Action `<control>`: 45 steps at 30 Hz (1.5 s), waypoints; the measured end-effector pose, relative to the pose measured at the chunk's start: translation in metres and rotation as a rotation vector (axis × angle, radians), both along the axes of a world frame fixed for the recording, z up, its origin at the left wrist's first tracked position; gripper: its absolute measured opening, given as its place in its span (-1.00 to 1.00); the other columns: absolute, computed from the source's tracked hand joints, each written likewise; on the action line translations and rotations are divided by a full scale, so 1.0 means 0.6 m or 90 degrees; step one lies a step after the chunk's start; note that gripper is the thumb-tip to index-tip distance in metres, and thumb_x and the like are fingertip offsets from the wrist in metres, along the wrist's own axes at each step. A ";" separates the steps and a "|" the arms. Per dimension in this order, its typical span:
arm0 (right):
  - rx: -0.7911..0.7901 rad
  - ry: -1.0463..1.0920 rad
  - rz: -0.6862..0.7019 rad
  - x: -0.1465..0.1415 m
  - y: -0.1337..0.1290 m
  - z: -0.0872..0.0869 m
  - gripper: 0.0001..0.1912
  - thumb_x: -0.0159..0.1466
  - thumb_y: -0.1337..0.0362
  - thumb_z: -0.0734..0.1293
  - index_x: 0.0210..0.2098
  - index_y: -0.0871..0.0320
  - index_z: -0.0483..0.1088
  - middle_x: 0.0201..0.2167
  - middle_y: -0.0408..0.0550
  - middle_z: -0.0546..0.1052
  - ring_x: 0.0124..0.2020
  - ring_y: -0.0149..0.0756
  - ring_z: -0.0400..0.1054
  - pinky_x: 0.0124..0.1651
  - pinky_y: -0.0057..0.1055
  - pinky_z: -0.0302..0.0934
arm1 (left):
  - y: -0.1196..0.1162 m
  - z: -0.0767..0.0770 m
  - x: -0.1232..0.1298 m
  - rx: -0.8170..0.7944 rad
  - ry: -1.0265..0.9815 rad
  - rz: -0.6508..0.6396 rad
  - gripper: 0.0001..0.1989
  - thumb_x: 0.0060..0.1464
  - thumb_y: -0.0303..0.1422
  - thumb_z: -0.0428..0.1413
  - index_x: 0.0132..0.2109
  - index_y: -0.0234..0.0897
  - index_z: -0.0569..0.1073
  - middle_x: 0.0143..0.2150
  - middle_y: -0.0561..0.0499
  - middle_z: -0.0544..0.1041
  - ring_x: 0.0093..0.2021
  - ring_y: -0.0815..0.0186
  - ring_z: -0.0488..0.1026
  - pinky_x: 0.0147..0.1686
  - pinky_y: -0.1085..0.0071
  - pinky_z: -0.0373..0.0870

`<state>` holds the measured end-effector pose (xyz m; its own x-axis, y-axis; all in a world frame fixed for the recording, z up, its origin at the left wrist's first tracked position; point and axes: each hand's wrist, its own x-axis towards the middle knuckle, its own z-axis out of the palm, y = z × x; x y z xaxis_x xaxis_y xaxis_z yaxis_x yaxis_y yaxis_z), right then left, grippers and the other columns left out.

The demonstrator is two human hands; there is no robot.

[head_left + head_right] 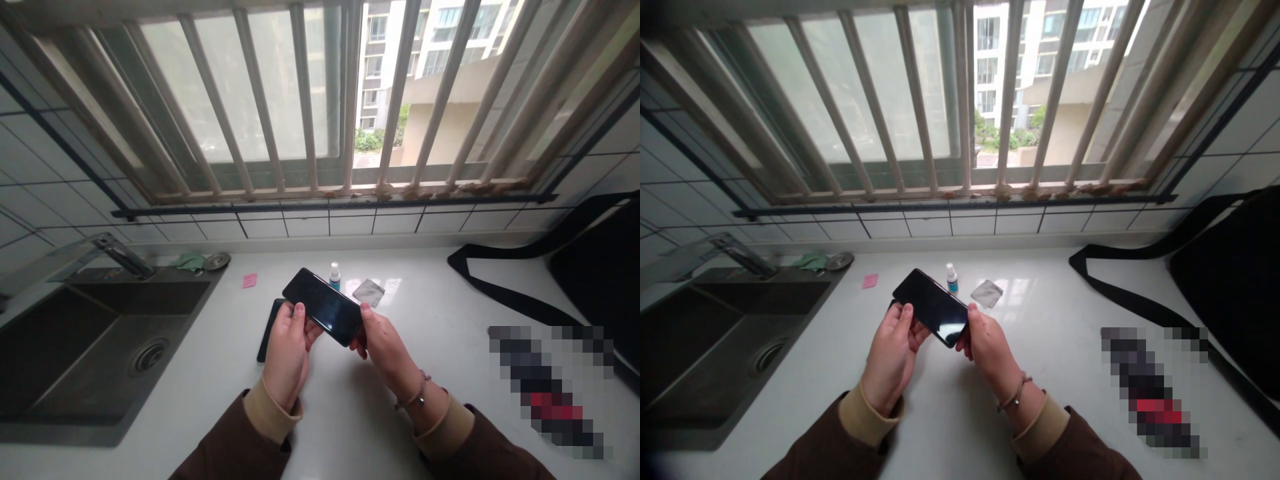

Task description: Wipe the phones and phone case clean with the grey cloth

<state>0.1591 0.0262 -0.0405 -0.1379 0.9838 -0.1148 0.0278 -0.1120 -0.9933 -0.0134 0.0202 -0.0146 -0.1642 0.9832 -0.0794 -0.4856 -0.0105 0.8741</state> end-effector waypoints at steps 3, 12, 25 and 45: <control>-0.013 0.068 0.112 -0.004 -0.004 0.009 -0.38 0.32 -0.34 0.34 -0.15 0.15 0.38 -0.49 -0.08 0.59 -0.60 -0.37 0.34 -0.51 -0.42 0.20 | 0.000 0.002 0.001 0.021 -0.007 0.012 -0.63 0.30 -0.16 0.25 0.12 -0.24 0.44 0.03 -0.12 0.65 -0.07 0.22 0.67 0.03 0.20 0.59; 0.015 0.006 0.130 0.002 0.000 0.023 -0.37 0.35 -0.31 0.31 -0.05 0.17 0.45 -0.19 0.07 0.63 -0.23 -0.14 0.57 -0.22 -0.28 0.43 | 0.000 0.002 -0.006 -0.021 0.026 0.042 -0.62 0.25 -0.13 0.26 0.08 -0.23 0.47 -0.05 -0.07 0.65 -0.16 0.25 0.63 -0.08 0.29 0.57; 0.010 -0.033 0.048 0.004 0.009 -0.017 -0.49 0.39 -0.08 0.32 0.16 0.13 0.38 -0.42 -0.13 0.60 -0.37 -0.17 0.51 -0.37 -0.37 0.27 | 0.000 -0.010 -0.025 0.008 0.764 -0.069 -0.55 0.42 -0.12 0.00 0.25 -0.29 0.48 -0.18 -0.14 0.68 -0.19 0.07 0.62 -0.15 0.24 0.47; 0.112 -0.403 -0.037 0.012 0.010 -0.016 -0.65 0.41 0.12 0.31 0.11 0.16 0.43 -0.49 -0.13 0.57 -0.40 -0.14 0.49 -0.33 -0.32 0.14 | -0.004 0.006 -0.053 -0.173 1.348 0.050 -0.25 0.31 -0.24 0.09 0.54 -0.37 0.13 -0.10 -0.35 0.53 -0.07 -0.14 0.49 -0.15 0.09 0.43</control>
